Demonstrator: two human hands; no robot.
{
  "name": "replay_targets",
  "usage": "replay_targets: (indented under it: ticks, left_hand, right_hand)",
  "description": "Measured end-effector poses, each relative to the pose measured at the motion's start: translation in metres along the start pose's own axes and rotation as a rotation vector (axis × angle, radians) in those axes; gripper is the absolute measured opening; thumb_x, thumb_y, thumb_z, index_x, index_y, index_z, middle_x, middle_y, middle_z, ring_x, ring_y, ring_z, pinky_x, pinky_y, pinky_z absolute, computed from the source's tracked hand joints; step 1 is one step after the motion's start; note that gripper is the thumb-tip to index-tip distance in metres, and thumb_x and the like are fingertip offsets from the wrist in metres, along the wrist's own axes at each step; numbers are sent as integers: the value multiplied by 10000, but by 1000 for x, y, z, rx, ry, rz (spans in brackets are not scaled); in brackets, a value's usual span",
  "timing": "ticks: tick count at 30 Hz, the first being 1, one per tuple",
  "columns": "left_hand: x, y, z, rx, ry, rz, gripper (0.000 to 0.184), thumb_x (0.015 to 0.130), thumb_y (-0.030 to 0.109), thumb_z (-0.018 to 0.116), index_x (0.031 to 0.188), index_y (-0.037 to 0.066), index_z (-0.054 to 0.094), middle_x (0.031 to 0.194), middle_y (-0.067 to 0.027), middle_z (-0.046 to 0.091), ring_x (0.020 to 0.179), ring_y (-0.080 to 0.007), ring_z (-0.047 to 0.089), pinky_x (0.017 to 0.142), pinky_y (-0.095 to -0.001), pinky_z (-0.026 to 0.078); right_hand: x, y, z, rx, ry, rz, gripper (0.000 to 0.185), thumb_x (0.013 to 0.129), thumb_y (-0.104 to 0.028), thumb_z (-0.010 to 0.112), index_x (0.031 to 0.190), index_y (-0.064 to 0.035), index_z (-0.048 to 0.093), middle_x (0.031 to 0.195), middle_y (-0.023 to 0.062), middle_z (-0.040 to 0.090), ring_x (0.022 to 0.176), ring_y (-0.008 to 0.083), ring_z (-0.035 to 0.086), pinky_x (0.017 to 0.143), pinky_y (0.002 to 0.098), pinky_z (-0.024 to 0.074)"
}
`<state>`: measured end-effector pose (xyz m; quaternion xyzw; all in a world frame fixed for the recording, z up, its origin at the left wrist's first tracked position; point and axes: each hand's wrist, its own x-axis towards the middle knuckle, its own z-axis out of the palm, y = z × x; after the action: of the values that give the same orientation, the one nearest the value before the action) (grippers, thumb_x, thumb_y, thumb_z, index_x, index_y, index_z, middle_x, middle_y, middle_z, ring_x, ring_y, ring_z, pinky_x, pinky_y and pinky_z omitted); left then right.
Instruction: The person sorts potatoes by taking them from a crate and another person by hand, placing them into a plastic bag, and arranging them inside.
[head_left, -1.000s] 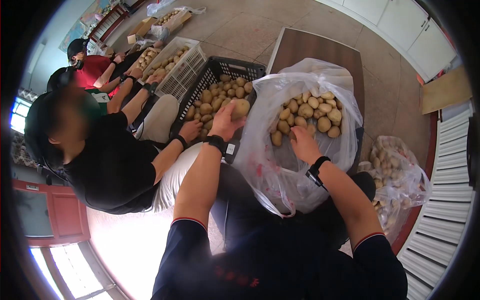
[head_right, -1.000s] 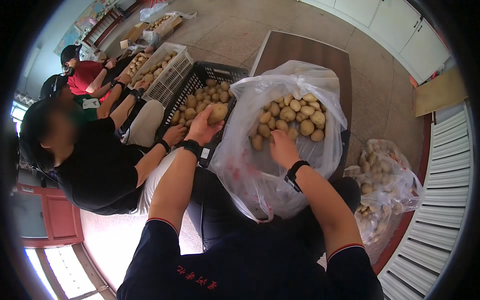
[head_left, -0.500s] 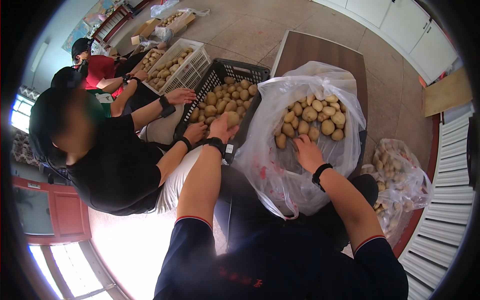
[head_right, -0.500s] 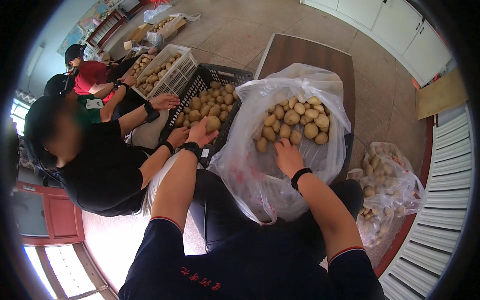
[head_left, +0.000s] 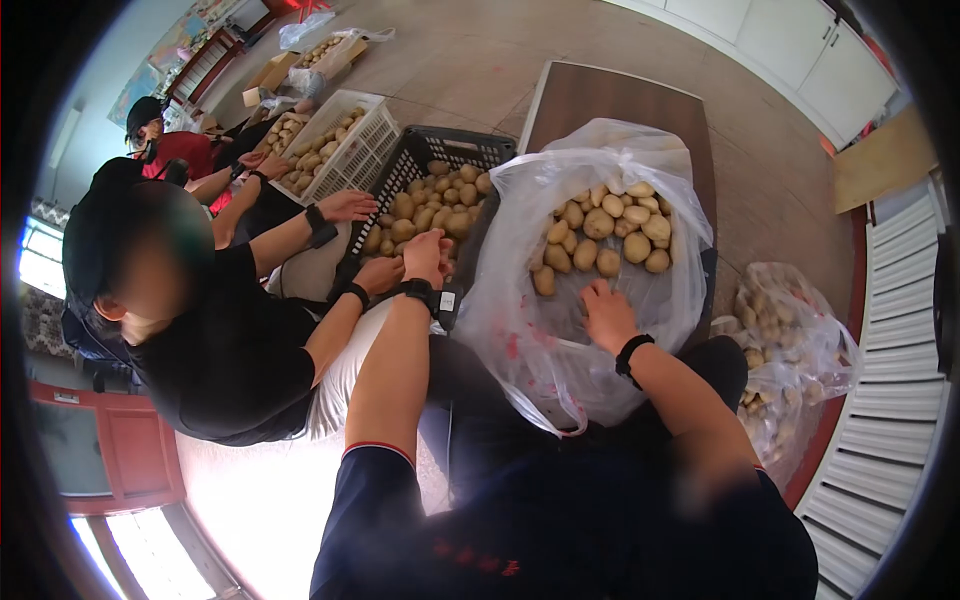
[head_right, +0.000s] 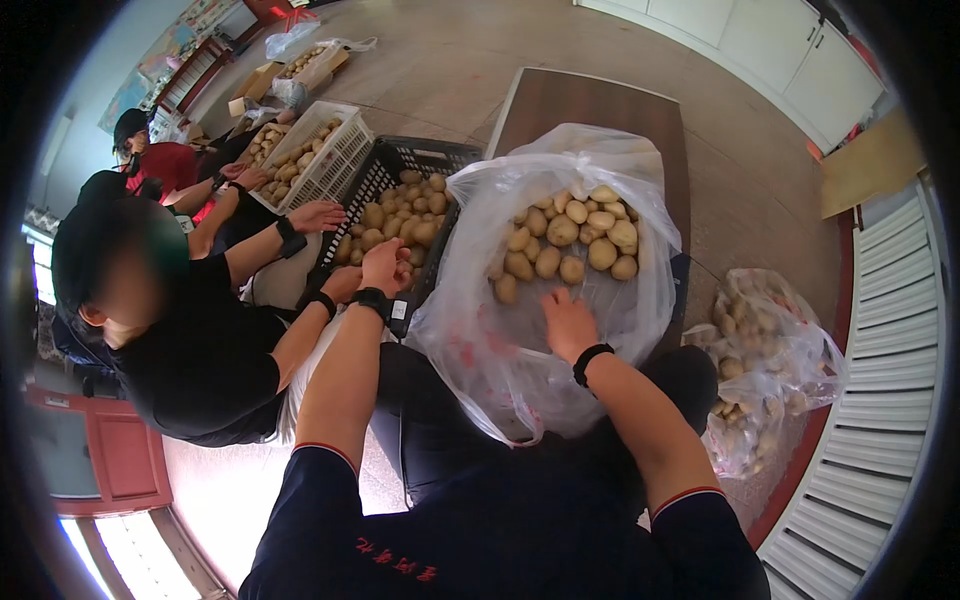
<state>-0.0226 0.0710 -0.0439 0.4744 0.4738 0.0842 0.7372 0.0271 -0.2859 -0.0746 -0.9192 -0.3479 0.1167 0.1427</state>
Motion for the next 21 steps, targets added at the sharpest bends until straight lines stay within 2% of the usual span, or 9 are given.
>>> replay_targets:
  ticks: [1, 3, 7, 9, 10, 12, 13, 15, 21]
  left_hand:
    - [-8, 2, 6, 3, -9, -6, 135, 963, 213, 532, 1012, 89, 552, 760, -13, 557, 528, -135, 469, 474, -307, 416]
    - [-20, 5, 18, 4, -100, 45, 132, 958, 221, 544, 981, 93, 567, 630, 23, 503, 424, -101, 336, 409, -272, 268]
    - [-36, 9, 37, 72, -136, 54, 141, 952, 218, 550, 983, 81, 567, 589, 31, 458, 391, -92, 301, 374, -266, 246]
    - [-42, 9, 41, 100, -258, 60, 140, 951, 210, 553, 985, 76, 568, 581, 43, 425, 402, -65, 293, 373, -243, 228]
    - [-44, 8, 43, 101, -260, 57, 140, 951, 210, 553, 985, 76, 568, 581, 43, 425, 402, -65, 293, 373, -243, 228]
    - [-45, 8, 48, 116, -349, 30, 129, 948, 193, 554, 989, 71, 566, 571, 58, 398, 406, -47, 282, 369, -234, 213]
    - [-46, 7, 50, 117, -351, 27, 129, 948, 193, 554, 989, 71, 566, 571, 58, 398, 406, -47, 282, 369, -234, 213]
    - [-50, 6, 55, 193, -391, 36, 120, 944, 183, 558, 994, 74, 570, 599, 61, 426, 418, -42, 283, 378, -225, 214]
    - [-59, 2, 68, 356, -447, 10, 165, 926, 218, 601, 986, 66, 580, 721, 21, 521, 439, -52, 303, 410, -230, 258]
  right_hand:
    - [-2, -1, 0, -3, -1, 11, 393, 780, -75, 649, 1161, -107, 558, 1201, 107, 516, 967, 390, 590, 814, 472, 524]
    - [-5, 0, 0, 114, 8, 59, 395, 768, -103, 698, 1138, -114, 560, 1234, 109, 514, 1039, 381, 572, 866, 465, 501]
    - [2, 19, 18, 307, 62, 108, 318, 820, -103, 591, 1137, -97, 572, 1190, 138, 550, 970, 386, 596, 867, 469, 498]
    - [9, 26, 21, 572, 88, 212, 289, 839, -122, 534, 1123, -80, 571, 1136, 136, 587, 938, 329, 625, 840, 421, 510]
    - [9, 27, 17, 571, 87, 216, 289, 839, -122, 534, 1123, -80, 571, 1136, 136, 587, 938, 329, 625, 840, 421, 510]
    - [8, 30, 9, 1211, -170, 442, 325, 843, -120, 495, 1160, -76, 551, 1074, 95, 603, 905, 266, 635, 810, 395, 520]
    - [9, 33, 12, 1211, -169, 446, 325, 843, -120, 495, 1160, -76, 551, 1074, 95, 603, 905, 266, 635, 810, 395, 520]
    - [10, 33, 15, 1686, -159, 514, 390, 827, -107, 491, 1215, -81, 521, 1073, 66, 590, 917, 215, 619, 792, 388, 528]
    - [12, 19, -6, 1892, -221, 466, 378, 892, -138, 568, 1257, -76, 494, 1111, 78, 591, 973, 224, 615, 813, 396, 532]
